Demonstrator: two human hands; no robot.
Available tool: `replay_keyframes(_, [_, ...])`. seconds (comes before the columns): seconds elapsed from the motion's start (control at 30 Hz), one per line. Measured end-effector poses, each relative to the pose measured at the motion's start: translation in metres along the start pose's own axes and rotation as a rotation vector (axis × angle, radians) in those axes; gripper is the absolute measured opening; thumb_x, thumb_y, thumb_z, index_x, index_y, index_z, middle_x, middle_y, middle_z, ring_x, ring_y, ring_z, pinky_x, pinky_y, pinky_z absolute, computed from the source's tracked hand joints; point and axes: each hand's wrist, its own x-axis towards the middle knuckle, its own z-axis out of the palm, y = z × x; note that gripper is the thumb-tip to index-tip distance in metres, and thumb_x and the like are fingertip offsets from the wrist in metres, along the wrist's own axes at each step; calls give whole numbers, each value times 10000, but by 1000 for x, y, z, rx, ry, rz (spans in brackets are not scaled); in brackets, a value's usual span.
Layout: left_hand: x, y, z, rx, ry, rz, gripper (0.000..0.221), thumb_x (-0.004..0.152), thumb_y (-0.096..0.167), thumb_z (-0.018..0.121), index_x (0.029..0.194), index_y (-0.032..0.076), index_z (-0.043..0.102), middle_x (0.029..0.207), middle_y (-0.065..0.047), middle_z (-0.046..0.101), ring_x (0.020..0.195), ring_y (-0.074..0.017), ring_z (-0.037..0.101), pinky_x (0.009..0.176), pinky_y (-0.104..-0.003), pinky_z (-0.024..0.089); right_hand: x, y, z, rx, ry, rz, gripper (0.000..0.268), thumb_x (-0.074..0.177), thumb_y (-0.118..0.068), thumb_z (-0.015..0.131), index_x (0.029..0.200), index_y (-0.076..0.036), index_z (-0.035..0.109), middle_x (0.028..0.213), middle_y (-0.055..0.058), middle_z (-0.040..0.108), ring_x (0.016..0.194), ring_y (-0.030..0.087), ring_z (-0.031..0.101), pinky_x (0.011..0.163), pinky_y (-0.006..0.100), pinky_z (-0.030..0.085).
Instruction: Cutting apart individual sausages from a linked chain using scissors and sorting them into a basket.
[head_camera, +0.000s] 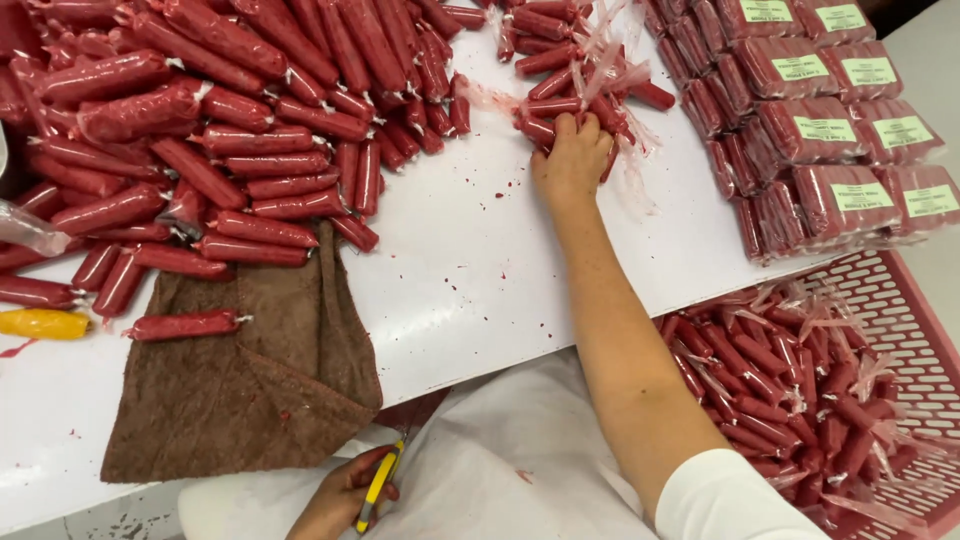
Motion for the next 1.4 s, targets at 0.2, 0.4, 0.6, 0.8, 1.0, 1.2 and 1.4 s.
replay_keyframes(0.2, [-22, 34, 18, -41, 158, -81, 648, 844, -131, 670, 1441, 120, 628, 904, -247, 756, 562, -220, 492, 391, -296, 322, -78, -14, -50, 557, -7, -560, 477, 601, 99, 550, 1068, 11, 509, 1083, 209, 630, 979, 411, 569, 883, 475, 440])
replay_keyframes(0.4, [-13, 32, 13, -41, 148, -34, 586, 830, -58, 702, 1390, 106, 652, 845, -253, 733, 570, -258, 536, 376, -304, 333, -116, 9, -80, 136, -464, -305, 516, 786, -159, 631, 1250, -33, 445, 1613, 237, 238, 1499, 486, 124, 1149, 685, 162])
replay_keyframes(0.6, [-9, 30, 12, -21, 117, -25, 658, 783, -78, 599, 1414, 107, 606, 839, -228, 743, 468, -235, 514, 359, -274, 287, -121, 17, -111, 147, -272, -472, 538, 740, -419, 860, 989, 26, 690, 1538, 339, 337, 1437, 517, 285, 1198, 517, 248])
replay_keyframes(0.8, [-16, 36, 14, 4, 125, -30, 647, 818, -65, 568, 1433, 134, 588, 853, -223, 739, 545, -231, 552, 374, -270, 286, -128, 29, -121, 211, -232, -470, 777, 703, -413, 916, 1252, 9, 565, 1547, 324, 311, 1397, 494, 350, 1153, 520, 337])
replay_keyframes(1.0, [-10, 28, 11, -1, 138, -4, 656, 807, -96, 545, 1428, 112, 584, 871, -238, 739, 550, -245, 580, 358, -273, 305, -132, 21, -135, 133, -286, -491, 597, 790, -405, 829, 1254, -68, 663, 1098, 148, 559, 996, 378, 562, 862, 484, 465])
replay_keyframes(1.2, [-12, 31, 14, 0, 153, -12, 633, 815, -74, 523, 1419, 103, 593, 939, -210, 730, 639, -238, 641, 355, -266, 302, -154, 21, -138, 335, -242, -473, 286, 997, -267, 608, 1158, -32, 630, 976, 176, 621, 864, 395, 593, 752, 480, 457])
replay_keyframes(1.4, [-15, 36, 17, 75, 147, -22, 627, 792, -44, 505, 1388, 111, 621, 894, -206, 737, 583, -228, 584, 352, -269, 296, -147, 16, -124, 156, -472, -375, 724, 808, -416, 768, 1405, -86, 527, 1220, 154, 522, 1145, 386, 477, 1013, 476, 403])
